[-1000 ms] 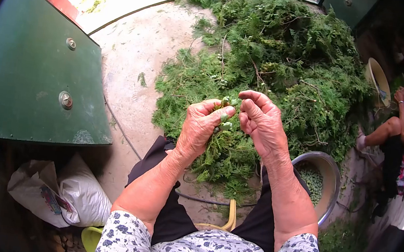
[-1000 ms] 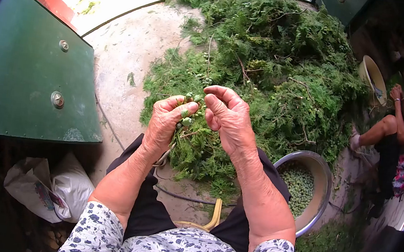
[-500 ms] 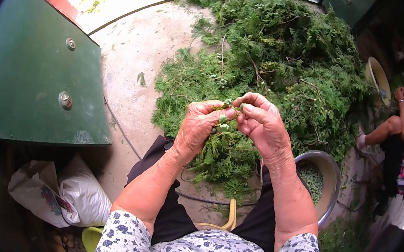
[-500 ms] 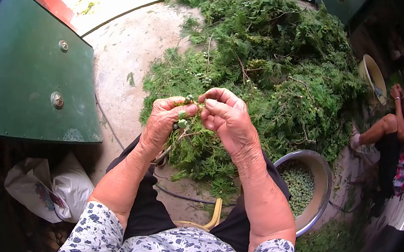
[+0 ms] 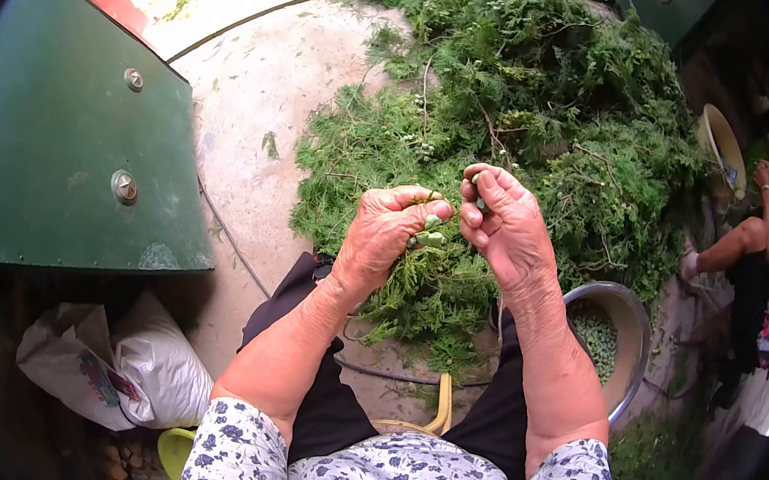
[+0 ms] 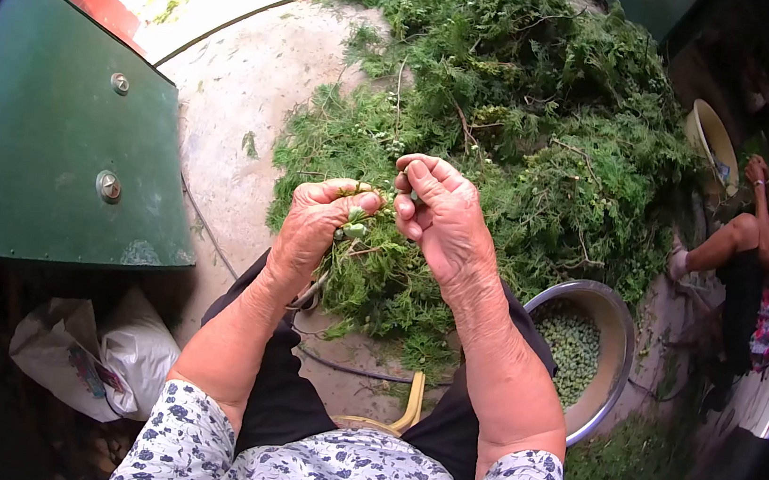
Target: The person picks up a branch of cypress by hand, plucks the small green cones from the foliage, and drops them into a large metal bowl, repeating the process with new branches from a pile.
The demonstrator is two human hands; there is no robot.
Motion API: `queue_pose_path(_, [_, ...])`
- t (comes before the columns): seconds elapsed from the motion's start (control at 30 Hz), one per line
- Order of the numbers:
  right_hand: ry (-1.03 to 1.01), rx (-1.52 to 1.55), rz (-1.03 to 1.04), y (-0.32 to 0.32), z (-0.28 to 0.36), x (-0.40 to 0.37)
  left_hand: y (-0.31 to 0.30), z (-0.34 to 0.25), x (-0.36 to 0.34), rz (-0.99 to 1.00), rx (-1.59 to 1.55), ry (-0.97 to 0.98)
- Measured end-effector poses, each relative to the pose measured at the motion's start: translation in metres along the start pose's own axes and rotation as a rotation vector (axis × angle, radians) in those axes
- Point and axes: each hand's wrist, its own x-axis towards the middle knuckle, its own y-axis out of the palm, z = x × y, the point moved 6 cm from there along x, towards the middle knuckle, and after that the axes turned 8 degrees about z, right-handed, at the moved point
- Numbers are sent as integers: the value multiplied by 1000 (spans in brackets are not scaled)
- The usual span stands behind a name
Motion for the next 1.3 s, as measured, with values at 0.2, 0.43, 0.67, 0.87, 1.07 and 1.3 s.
queue_pose_path(0.2, [49, -168, 26, 17, 1, -9, -12, 9, 6, -181, -95, 124])
queue_pose_path(0.43, [115, -314, -22, 23, -10, -11, -11, 4, 6, -225, -41, 152])
queue_pose_path(0.67, [-6, -468, -101, 17, 0, -11, -4, 7, 6, -16, -342, -4])
queue_pose_path(0.87, [-6, -312, -110, 7, -4, -9, -1, 7, 6, 19, -336, -9])
queue_pose_path(1.07, [-84, -71, -142, 0, 7, -5, -2, 8, 4, 5, -315, -41])
queue_pose_path(1.3, [-35, -515, -87, 15, 5, -9, 2, 3, 2, -9, -86, 26])
